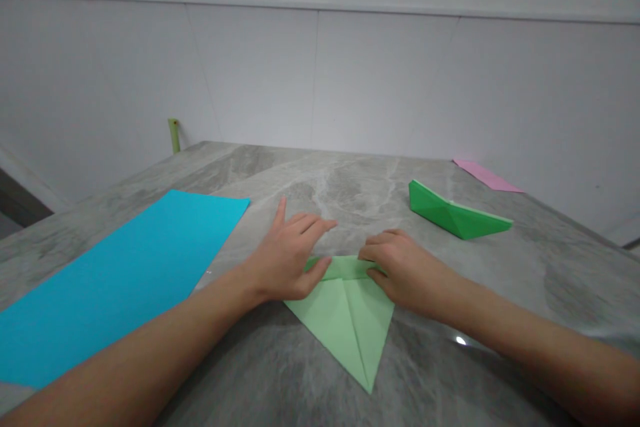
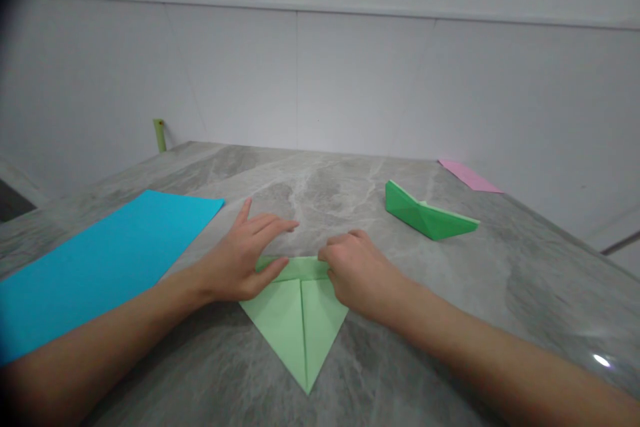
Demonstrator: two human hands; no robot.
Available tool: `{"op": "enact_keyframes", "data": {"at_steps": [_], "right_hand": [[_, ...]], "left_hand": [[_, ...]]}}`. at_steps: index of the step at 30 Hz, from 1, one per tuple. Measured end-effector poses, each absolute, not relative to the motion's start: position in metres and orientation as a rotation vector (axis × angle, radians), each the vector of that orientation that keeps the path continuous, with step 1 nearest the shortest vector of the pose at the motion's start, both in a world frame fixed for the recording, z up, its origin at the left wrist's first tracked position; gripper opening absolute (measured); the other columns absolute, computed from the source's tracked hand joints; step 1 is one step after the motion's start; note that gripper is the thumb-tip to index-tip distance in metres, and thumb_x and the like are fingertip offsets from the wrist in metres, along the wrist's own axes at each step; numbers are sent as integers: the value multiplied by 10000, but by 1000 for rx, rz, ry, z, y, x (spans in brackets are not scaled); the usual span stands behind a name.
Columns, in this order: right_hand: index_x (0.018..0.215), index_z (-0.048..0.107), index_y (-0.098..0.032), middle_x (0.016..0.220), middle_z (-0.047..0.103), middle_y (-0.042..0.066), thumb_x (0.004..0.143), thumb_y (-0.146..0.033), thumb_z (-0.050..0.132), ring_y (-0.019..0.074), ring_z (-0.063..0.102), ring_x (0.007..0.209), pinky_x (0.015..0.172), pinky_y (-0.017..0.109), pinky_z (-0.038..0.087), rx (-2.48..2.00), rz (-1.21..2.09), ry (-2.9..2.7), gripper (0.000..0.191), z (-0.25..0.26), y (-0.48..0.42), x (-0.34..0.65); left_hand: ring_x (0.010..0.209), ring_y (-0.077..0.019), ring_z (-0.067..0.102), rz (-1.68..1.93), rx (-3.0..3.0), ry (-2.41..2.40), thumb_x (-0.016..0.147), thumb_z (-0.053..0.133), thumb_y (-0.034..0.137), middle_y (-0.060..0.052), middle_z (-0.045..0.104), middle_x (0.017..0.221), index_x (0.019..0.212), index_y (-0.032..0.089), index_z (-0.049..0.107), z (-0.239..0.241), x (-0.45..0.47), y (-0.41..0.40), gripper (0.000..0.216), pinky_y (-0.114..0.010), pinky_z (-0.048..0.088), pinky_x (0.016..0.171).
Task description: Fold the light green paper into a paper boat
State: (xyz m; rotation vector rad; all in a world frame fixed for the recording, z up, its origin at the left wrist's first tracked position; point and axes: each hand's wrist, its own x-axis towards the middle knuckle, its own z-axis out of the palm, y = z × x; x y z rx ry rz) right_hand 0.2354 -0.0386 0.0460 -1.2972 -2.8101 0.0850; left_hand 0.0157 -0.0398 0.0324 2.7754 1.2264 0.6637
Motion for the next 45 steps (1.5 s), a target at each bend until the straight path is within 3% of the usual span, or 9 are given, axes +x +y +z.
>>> {"op": "enact_keyframes", "data": {"at_steps": [6,9,11,13,19,29,36,45], "right_hand": [[722,622,-147,776,654,71,763,-72,518,207,604,804,814,358,388,-1247,-49,-2782,135,44,-38,233],[779,633,-152,781,655,60,788,-176,565,207,606,801,879,396,365,-1204,31,-2743,73,41,-42,231],[838,644,-155,815,663,61,779,-270,625,220,610,827,931,438,333,-1184,86,-2717,130,38,-45,230],[854,648,-157,826,667,59,757,-303,673,223,613,835,954,455,316,-1172,114,-2708,177,35,-46,230],[756,649,-170,746,657,22,789,-184,652,189,601,777,973,462,301,-1097,-32,-2710,36,29,-42,228],[707,598,-179,694,601,12,847,-114,546,170,518,712,994,456,290,-919,-456,-2660,163,20,-41,228],[771,645,-192,762,609,20,814,-109,576,183,516,775,989,450,286,-961,-363,-2679,116,14,-40,223],[915,692,-206,820,619,34,824,-88,556,182,523,805,964,428,307,-996,-243,-2700,202,12,-45,222]], "left_hand": [[1072,-296,567,374,2804,1136,740,627,602,-102,651,1062,1231,181,518,25,13,-35,655,-659,24,1068],[1032,-289,584,340,2815,1131,718,605,659,-94,662,1031,1154,196,571,24,11,-33,637,-649,70,1062],[984,-276,594,338,2835,1122,732,587,660,-75,674,976,1077,203,612,26,11,-33,574,-653,70,1048],[936,-262,594,344,2860,1120,739,586,651,-52,682,899,983,204,645,28,12,-34,513,-664,45,1028],[892,-226,575,386,2897,1160,753,675,514,-15,686,805,850,201,671,31,14,-36,328,-637,53,999],[816,-185,539,454,2991,1207,809,662,399,18,634,702,716,206,670,27,16,-33,214,-608,99,979],[844,-189,541,357,2962,1200,829,653,302,17,633,759,827,252,706,26,16,-33,73,-605,127,982],[888,-199,540,234,2895,1159,873,587,244,3,622,814,960,296,697,28,16,-36,149,-613,152,979]]}}
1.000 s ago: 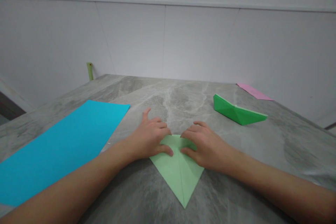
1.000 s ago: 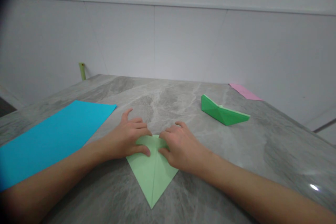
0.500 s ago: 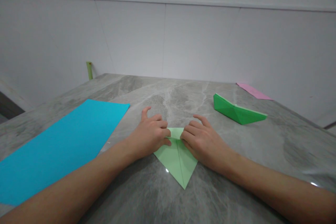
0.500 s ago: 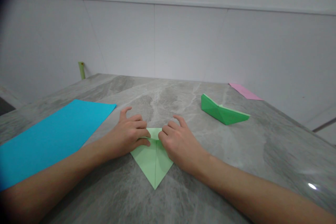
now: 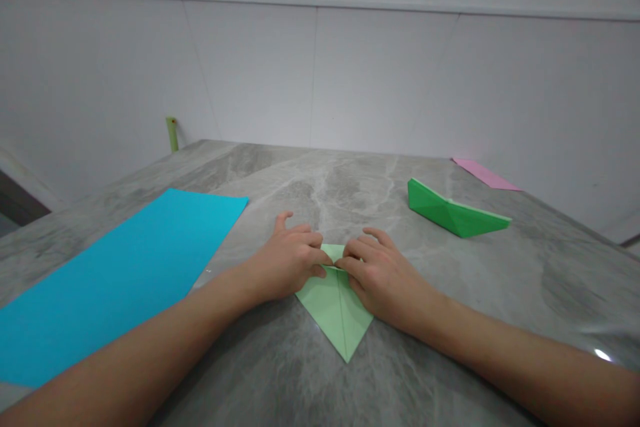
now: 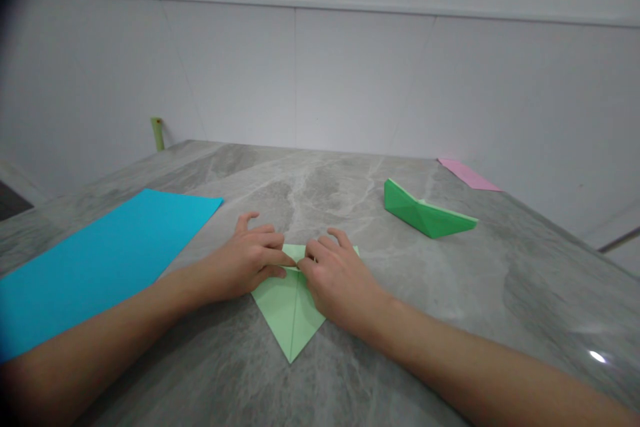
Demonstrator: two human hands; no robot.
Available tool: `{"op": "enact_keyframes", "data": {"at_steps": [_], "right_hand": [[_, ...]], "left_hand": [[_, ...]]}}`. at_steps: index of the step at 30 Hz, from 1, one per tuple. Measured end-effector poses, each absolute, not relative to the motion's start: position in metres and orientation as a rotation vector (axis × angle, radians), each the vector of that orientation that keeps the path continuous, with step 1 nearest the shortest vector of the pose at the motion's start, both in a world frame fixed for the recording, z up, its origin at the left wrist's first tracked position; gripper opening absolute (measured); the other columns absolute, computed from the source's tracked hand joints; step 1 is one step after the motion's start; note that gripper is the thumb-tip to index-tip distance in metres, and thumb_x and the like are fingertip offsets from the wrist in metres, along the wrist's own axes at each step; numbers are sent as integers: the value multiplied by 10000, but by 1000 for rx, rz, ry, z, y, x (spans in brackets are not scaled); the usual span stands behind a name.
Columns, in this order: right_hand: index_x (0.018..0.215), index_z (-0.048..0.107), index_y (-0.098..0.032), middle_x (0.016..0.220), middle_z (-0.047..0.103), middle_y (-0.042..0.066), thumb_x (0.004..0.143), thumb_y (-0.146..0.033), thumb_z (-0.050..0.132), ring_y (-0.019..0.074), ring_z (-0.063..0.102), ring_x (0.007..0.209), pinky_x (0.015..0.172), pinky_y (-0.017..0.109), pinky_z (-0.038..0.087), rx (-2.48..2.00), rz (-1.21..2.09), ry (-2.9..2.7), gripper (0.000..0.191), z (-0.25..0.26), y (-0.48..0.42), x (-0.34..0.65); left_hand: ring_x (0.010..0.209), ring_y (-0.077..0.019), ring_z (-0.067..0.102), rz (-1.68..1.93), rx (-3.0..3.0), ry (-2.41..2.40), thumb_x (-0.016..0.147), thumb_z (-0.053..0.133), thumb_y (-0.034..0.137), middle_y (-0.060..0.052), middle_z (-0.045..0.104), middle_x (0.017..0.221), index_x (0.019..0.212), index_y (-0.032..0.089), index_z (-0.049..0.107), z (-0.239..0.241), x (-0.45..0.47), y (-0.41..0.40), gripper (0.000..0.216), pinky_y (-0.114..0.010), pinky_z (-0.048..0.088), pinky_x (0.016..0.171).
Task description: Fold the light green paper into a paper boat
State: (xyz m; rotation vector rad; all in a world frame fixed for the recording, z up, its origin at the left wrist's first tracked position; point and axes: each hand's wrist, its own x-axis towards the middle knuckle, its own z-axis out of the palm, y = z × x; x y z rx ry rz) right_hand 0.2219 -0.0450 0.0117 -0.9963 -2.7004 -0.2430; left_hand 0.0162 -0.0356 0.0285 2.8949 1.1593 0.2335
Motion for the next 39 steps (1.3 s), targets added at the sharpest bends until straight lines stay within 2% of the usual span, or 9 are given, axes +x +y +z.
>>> {"op": "enact_keyframes", "data": {"at_steps": [5,11,15,18,22,31,36,39], "right_hand": [[936,690,-196,832,636,37,818,-62,538,183,549,812,994,451,282,-991,-241,-2707,234,12,-48,221],[885,683,-196,811,639,28,822,-63,537,183,561,801,1014,459,243,-985,-287,-2701,208,11,-46,220],[814,667,-189,773,626,27,839,-98,552,184,537,758,929,423,298,-968,-358,-2706,149,12,-46,219],[788,655,-180,770,622,35,861,-127,550,190,524,760,850,393,317,-951,-425,-2704,139,11,-42,221],[785,658,-175,798,630,43,865,-126,545,190,518,788,852,385,297,-981,-508,-2627,147,8,-25,226],[808,697,-181,819,621,44,819,-93,558,178,517,816,838,349,296,-1021,-356,-2571,165,5,-10,229],[772,709,-191,802,613,45,781,-68,561,181,505,798,815,363,278,-1030,-377,-2497,193,3,-5,233],[794,708,-191,798,599,44,746,-56,560,176,512,778,751,336,284,-1038,-340,-2478,206,2,-3,236]], "left_hand": [[900,-190,550,279,2899,1147,876,574,218,0,612,852,938,295,701,29,16,-36,162,-630,151,992],[973,-195,579,337,2871,1092,860,594,196,4,667,954,920,239,686,29,17,-38,118,-670,-30,1026],[971,-205,614,329,2853,1068,861,575,183,-5,706,963,901,216,675,29,18,-40,113,-666,-93,1031],[949,-215,634,333,2864,1100,869,557,222,-21,717,923,924,220,671,27,18,-41,126,-667,-74,1040],[964,-230,634,380,2856,1210,877,547,286,-49,709,965,986,212,654,22,16,-39,169,-660,-7,1060],[1062,-301,614,332,2733,1318,869,548,273,-94,702,1059,1067,212,635,18,14,-33,225,-721,102,1017],[1276,-335,442,344,2673,1072,833,565,303,-91,588,1290,1197,224,562,25,17,-41,373,-706,72,1046],[1361,-346,298,296,2648,921,809,580,377,-127,412,1445,1376,203,385,26,19,-43,624,-680,96,1064]]}}
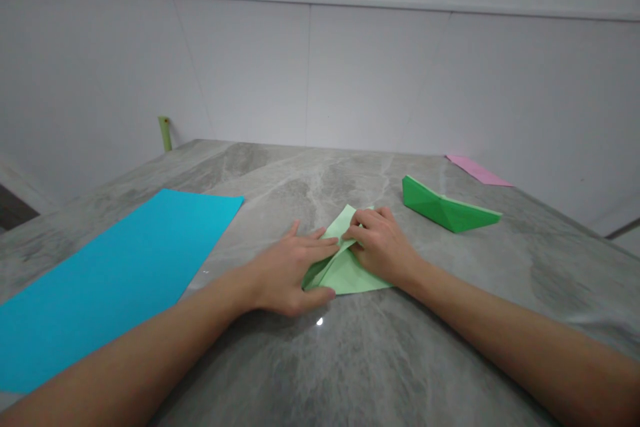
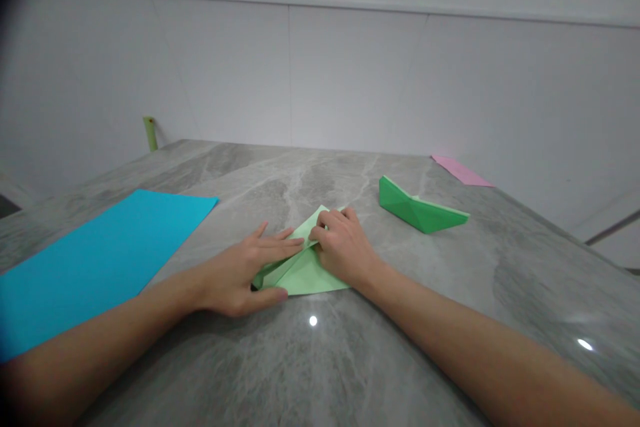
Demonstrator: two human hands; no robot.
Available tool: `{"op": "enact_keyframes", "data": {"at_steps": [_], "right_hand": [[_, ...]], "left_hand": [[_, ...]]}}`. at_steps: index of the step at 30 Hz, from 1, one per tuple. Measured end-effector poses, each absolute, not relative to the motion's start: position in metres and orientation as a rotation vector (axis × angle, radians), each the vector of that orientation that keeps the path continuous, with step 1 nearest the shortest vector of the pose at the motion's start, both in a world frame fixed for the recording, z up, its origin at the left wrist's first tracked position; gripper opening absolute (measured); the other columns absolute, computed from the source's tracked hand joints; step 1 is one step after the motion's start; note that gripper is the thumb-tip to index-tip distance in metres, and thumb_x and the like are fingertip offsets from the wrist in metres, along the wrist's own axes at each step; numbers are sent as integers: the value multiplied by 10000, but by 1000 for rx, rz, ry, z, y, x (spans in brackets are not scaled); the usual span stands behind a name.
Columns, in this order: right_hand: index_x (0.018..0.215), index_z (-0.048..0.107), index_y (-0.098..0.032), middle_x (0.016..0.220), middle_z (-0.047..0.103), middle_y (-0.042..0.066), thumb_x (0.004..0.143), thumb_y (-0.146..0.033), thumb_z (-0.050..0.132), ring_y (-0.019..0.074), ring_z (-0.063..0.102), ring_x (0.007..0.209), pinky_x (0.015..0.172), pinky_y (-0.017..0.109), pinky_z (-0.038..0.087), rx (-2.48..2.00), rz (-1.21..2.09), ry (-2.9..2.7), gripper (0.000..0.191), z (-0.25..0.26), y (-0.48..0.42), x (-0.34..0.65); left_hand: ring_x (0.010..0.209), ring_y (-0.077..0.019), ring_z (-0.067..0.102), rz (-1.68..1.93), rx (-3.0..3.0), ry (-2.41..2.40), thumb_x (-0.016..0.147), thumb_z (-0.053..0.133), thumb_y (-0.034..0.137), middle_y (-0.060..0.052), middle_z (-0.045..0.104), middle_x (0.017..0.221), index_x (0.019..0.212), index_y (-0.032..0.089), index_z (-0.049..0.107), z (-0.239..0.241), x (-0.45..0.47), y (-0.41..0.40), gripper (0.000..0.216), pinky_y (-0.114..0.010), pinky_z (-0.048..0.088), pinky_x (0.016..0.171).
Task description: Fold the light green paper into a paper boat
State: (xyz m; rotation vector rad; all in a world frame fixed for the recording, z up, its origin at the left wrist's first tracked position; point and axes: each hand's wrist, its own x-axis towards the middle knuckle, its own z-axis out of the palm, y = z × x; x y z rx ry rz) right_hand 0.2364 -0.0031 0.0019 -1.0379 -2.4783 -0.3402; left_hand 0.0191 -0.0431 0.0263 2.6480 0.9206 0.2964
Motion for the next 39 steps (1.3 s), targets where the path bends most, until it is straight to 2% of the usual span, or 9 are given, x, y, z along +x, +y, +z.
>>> {"op": "enact_keyframes", "data": {"at_steps": [2,4,12,21,26,29,31,34,39], "right_hand": [[811,701,-178,796,589,48,715,-43,552,175,514,767,720,321,295,-1049,-309,-2462,223,0,-3,236],[807,691,-159,794,577,57,693,-31,539,176,509,757,700,309,309,-1074,-288,-2443,229,-2,-4,235],[806,702,-167,811,555,63,697,-16,517,184,500,767,703,311,356,-1082,-240,-2371,262,-5,-7,232],[802,664,-155,864,445,50,637,-3,527,169,495,766,674,289,452,-1192,35,-2109,263,-13,-17,232],[778,656,-162,835,445,37,678,-14,507,155,503,737,668,295,470,-1040,146,-2090,232,-9,-5,230],[879,649,-161,883,483,54,736,-69,498,161,546,769,671,295,490,-1042,232,-1993,227,-3,-2,227],[1055,590,-157,878,526,50,785,-138,497,145,563,682,600,277,484,-1151,347,-1873,286,-1,-3,226],[1258,428,-150,705,562,-11,867,-273,450,129,521,502,504,262,430,-1323,556,-1737,411,-1,-5,226],[1247,397,-163,572,545,-57,876,-375,455,150,549,524,548,262,423,-1403,688,-1677,432,-5,-3,226]], "left_hand": [[1388,-348,226,275,2634,914,813,567,427,-155,316,1491,1435,166,275,24,20,-43,735,-677,80,1068],[1401,-350,179,258,2623,954,845,520,449,-158,264,1511,1452,157,235,19,21,-43,732,-692,67,1059],[1418,-348,78,185,2625,982,883,455,303,-109,203,1540,1483,227,120,11,20,-41,692,-719,61,1036],[1419,-354,43,68,2654,1007,904,386,325,-75,150,1555,1481,231,112,17,23,-45,645,-733,35,1023],[1414,-375,13,65,2656,1081,898,406,358,-148,85,1554,1477,166,137,14,24,-46,667,-722,50,1028],[1413,-368,-20,64,2641,1136,895,405,362,-179,59,1549,1481,113,61,12,25,-46,724,-703,56,1043],[1413,-364,-34,76,2636,1150,894,400,354,-181,51,1549,1481,101,27,12,25,-46,741,-697,48,1047],[1411,-368,-43,56,2644,1142,892,386,329,-157,44,1554,1483,118,45,12,25,-47,714,-708,26,1038],[1413,-356,-49,-5,2637,1127,894,370,314,-144,28,1557,1484,122,36,16,27,-48,705,-701,-1,1043]]}}
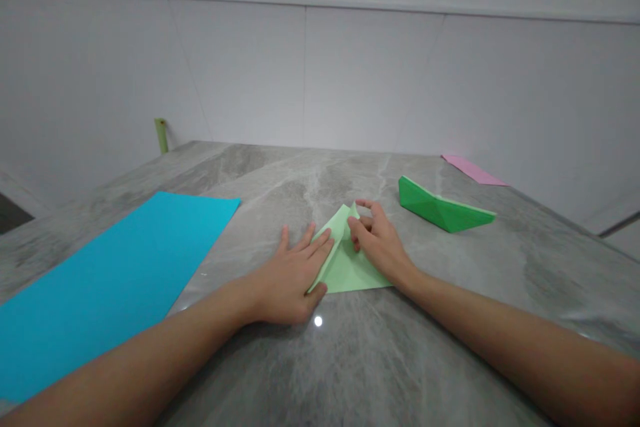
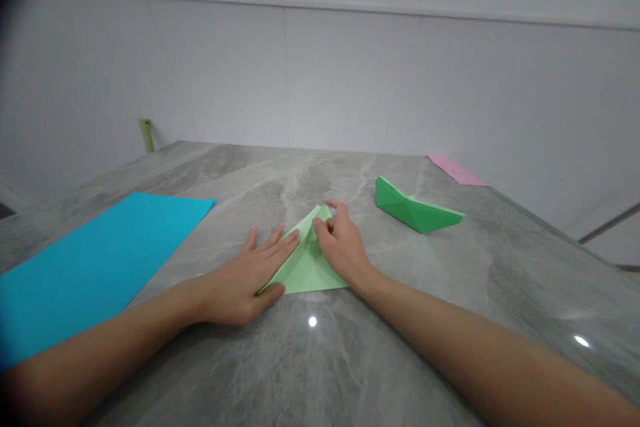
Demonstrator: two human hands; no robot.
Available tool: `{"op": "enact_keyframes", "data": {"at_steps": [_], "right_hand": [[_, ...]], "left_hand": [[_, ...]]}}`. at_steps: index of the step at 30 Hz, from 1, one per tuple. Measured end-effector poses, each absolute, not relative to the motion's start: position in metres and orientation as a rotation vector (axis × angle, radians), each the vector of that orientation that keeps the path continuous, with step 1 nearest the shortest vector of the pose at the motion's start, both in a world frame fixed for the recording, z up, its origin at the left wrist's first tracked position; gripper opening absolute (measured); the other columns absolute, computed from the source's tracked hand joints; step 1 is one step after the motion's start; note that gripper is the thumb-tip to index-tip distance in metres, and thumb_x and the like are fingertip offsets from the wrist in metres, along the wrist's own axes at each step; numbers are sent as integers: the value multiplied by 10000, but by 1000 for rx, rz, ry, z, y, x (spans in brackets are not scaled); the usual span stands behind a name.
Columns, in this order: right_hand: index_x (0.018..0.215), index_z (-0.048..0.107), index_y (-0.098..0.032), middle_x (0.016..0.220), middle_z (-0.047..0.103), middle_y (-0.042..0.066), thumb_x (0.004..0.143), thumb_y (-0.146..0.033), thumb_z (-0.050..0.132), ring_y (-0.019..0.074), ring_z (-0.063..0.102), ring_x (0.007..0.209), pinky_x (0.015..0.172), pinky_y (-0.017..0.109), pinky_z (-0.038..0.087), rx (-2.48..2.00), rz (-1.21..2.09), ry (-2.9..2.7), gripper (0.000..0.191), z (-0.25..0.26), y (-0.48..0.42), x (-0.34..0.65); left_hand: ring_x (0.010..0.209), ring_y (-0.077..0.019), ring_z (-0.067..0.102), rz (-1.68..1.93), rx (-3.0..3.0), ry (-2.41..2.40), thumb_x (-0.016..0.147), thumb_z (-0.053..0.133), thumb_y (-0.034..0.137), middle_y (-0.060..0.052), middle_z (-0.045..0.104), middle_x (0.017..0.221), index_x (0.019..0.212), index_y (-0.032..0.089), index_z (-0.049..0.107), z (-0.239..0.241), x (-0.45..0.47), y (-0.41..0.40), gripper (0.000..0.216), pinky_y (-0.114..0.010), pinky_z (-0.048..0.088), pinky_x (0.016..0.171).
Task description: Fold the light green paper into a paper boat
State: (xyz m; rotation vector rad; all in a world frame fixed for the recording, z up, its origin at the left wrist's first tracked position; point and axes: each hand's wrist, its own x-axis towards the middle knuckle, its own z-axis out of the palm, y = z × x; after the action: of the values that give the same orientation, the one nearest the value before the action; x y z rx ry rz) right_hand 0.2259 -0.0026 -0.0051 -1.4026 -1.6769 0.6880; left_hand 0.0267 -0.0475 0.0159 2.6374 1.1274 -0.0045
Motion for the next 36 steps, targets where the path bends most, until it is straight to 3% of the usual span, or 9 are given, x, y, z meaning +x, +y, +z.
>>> {"op": "enact_keyframes", "data": {"at_steps": [6,9,11,15,18,27,31,36], "right_hand": [[1270,382,-180,603,577,-42,816,-373,543,176,575,589,586,281,424,-1458,678,-1753,519,-2,-2,223],[1279,372,-199,690,607,-24,756,-237,568,174,576,622,588,278,425,-1428,683,-1807,560,-7,-1,225],[1282,368,-206,698,600,-28,745,-197,559,164,567,616,582,271,421,-1366,731,-1834,571,-10,1,227],[1297,343,-209,654,553,-54,767,-192,547,143,536,579,545,247,397,-1218,892,-1883,568,-11,1,231],[1299,354,-203,607,497,-72,775,-182,542,131,500,552,533,238,376,-1192,882,-1924,557,-8,0,231],[1249,460,-208,537,476,-64,771,-161,504,145,479,516,523,244,324,-1453,485,-2024,482,-2,-5,228],[1237,467,-210,617,542,-31,801,-231,506,155,501,551,537,250,332,-1547,426,-1942,439,-3,-2,230],[1238,473,-211,589,500,-43,785,-215,520,157,489,544,536,250,325,-1598,396,-1912,455,-4,1,231]], "left_hand": [[1414,-355,-56,29,2664,994,884,415,329,-130,35,1556,1488,155,24,20,30,-52,741,-729,-69,1008],[1413,-374,-15,86,2651,910,843,494,529,-164,40,1546,1490,156,36,22,29,-55,876,-718,-134,993],[1416,-364,16,144,2611,886,854,441,605,-154,65,1546,1490,179,95,24,28,-55,840,-696,-163,1000],[1426,-230,125,291,2469,877,995,142,388,-72,196,1541,1442,213,302,27,24,-49,505,-553,-23,1134],[1418,-198,170,271,2500,869,993,198,308,-95,227,1533,1433,155,311,23,24,-45,479,-460,109,1162],[1427,-252,96,73,2705,921,986,267,358,-127,153,1545,1456,161,232,15,27,-48,511,-541,102,1135],[1429,-252,81,3,2707,918,986,250,364,-121,115,1552,1456,159,228,19,27,-49,513,-550,84,1131],[1433,-252,44,-66,2688,911,988,217,388,-99,83,1557,1468,158,184,21,28,-50,533,-585,50,1116]]}}
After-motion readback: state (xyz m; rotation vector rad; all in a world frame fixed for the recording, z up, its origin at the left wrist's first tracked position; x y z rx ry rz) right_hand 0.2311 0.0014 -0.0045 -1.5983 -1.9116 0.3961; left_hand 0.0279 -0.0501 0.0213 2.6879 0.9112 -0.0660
